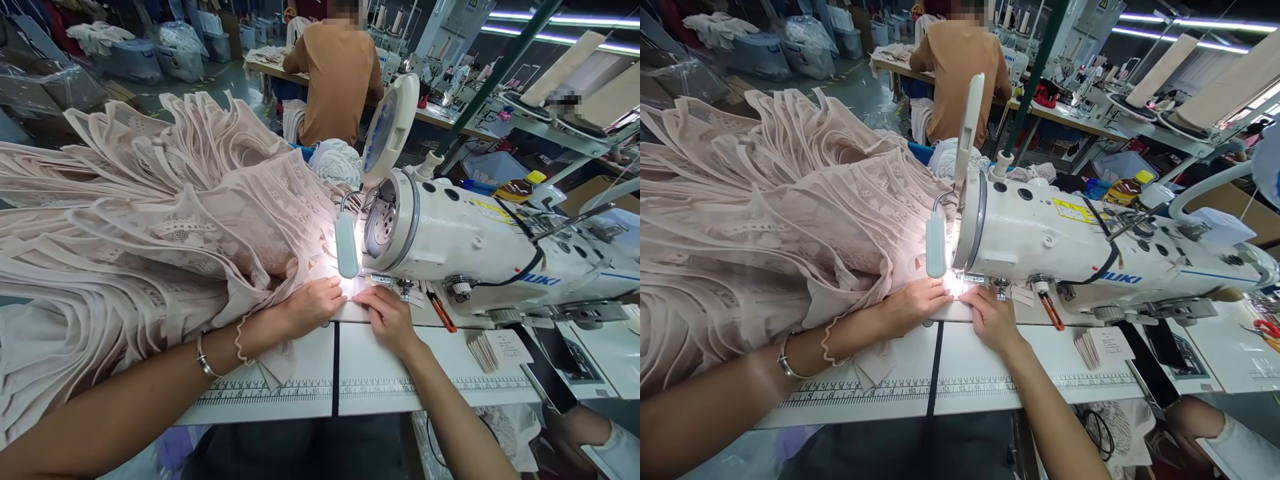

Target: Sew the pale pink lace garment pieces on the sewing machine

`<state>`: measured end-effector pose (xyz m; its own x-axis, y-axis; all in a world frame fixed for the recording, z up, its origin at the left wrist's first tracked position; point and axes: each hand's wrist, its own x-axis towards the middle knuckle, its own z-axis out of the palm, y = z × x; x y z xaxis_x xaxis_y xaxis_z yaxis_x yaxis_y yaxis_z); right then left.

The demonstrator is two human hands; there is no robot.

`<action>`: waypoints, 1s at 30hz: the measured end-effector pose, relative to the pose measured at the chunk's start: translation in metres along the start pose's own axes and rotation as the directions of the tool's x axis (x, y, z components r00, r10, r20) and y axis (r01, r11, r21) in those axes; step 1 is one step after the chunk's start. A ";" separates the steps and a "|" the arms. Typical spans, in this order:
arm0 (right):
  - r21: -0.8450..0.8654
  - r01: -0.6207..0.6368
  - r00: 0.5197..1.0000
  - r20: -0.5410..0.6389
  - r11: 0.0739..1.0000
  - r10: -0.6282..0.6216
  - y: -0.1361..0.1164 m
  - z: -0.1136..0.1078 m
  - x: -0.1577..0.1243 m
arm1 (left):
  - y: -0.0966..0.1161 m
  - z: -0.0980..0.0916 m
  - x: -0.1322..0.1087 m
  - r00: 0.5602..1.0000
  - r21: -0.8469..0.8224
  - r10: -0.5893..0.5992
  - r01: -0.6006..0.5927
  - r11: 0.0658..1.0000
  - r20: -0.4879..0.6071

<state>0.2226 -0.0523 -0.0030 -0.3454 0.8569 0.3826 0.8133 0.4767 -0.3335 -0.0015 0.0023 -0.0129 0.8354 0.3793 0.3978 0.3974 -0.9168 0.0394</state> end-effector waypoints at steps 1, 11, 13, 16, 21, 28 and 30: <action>0.004 0.015 1.000 0.003 1.000 -0.015 0.000 -0.001 0.000 | 0.001 0.002 0.000 1.000 0.011 0.007 -0.007 1.000 -0.016; -0.022 0.140 0.990 -0.026 0.990 -0.140 0.001 -0.002 0.001 | 0.001 -0.017 0.011 0.957 -0.117 -0.265 0.279 0.953 0.120; -0.022 0.129 0.991 -0.032 0.991 -0.130 0.001 0.000 0.001 | -0.003 -0.020 0.015 0.938 -0.136 -0.304 0.327 0.935 0.170; -0.019 0.106 0.994 -0.032 0.994 -0.107 0.000 0.001 0.002 | -0.010 -0.020 0.019 0.946 -0.156 -0.262 0.292 0.943 0.189; 0.017 0.133 0.991 -0.029 0.991 -0.133 -0.001 0.000 0.002 | -0.005 -0.017 0.012 0.965 -0.096 -0.214 0.229 0.969 0.150; -0.056 0.177 0.984 -0.028 0.983 -0.178 -0.001 -0.003 0.001 | 0.006 -0.011 -0.003 0.991 -0.028 -0.111 0.113 0.993 0.072; -0.065 0.180 0.984 -0.007 0.982 -0.180 0.001 -0.002 0.000 | 0.005 -0.011 -0.003 0.993 -0.021 -0.103 0.105 0.994 0.057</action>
<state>0.2246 -0.0522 -0.0016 -0.4834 0.7555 0.4422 0.7669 0.6091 -0.2023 -0.0062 -0.0049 -0.0043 0.8100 0.4784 0.3392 0.4746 -0.8745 0.1002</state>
